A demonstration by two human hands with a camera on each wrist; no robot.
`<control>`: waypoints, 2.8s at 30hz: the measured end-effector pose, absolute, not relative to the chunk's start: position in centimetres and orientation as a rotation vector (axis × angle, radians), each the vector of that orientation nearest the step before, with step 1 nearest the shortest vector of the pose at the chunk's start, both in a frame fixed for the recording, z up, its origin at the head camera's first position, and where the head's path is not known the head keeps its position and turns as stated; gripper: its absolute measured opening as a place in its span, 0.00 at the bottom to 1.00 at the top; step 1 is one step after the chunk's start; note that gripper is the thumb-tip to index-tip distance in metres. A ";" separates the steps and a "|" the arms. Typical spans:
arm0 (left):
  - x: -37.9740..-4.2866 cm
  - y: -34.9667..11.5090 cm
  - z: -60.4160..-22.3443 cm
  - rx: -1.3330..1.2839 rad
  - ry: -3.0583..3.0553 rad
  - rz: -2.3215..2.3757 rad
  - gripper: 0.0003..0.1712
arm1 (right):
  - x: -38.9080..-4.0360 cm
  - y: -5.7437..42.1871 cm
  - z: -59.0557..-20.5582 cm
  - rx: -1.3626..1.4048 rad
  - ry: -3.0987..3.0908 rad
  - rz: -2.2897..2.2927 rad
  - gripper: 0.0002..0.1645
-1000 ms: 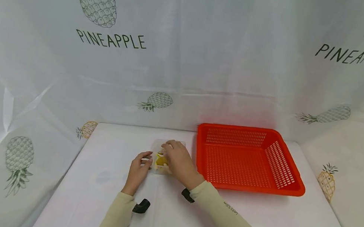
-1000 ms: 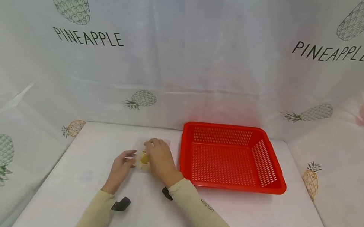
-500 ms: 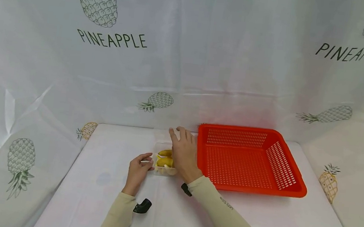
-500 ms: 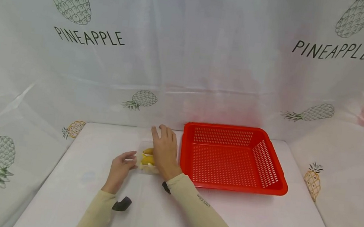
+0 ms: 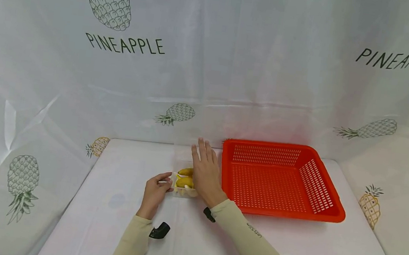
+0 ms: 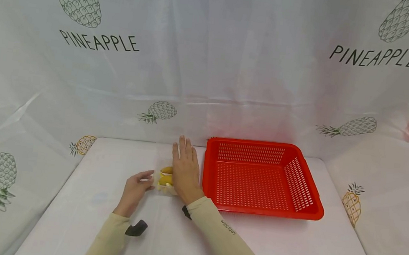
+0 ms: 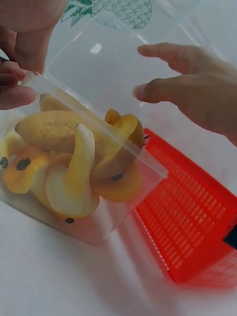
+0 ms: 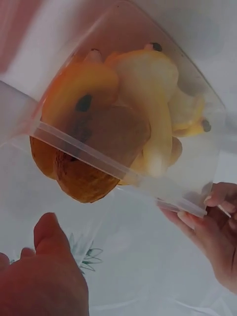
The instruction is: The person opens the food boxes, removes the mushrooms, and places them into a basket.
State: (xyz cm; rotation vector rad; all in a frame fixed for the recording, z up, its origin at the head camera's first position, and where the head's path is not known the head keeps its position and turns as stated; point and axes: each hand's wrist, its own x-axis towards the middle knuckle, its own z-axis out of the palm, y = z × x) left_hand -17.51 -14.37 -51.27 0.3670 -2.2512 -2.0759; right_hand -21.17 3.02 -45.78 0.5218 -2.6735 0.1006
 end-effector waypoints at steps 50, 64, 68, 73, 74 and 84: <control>-17.3 -13.9 -51.7 0.429 -2.214 -2.056 0.19 | -19.3 3.3 -47.8 0.636 -2.792 0.167 0.24; -17.5 -14.0 -51.8 0.417 -2.213 -2.052 0.19 | -21.7 3.5 -47.0 0.662 -2.916 0.213 0.17; -17.6 -13.9 -51.8 0.412 -2.212 -2.051 0.19 | -22.2 3.6 -46.9 0.650 -2.915 0.241 0.15; -17.5 -13.9 -51.8 0.412 -2.208 -2.056 0.19 | -22.7 3.8 -46.5 0.682 -2.911 0.208 0.13; -17.5 -13.8 -51.8 0.411 -2.208 -2.054 0.19 | -22.8 3.9 -46.5 0.695 -2.907 0.185 0.13; -17.1 -13.7 -51.8 0.402 -2.211 -2.044 0.20 | -23.0 4.6 -46.1 0.831 -2.860 0.034 0.18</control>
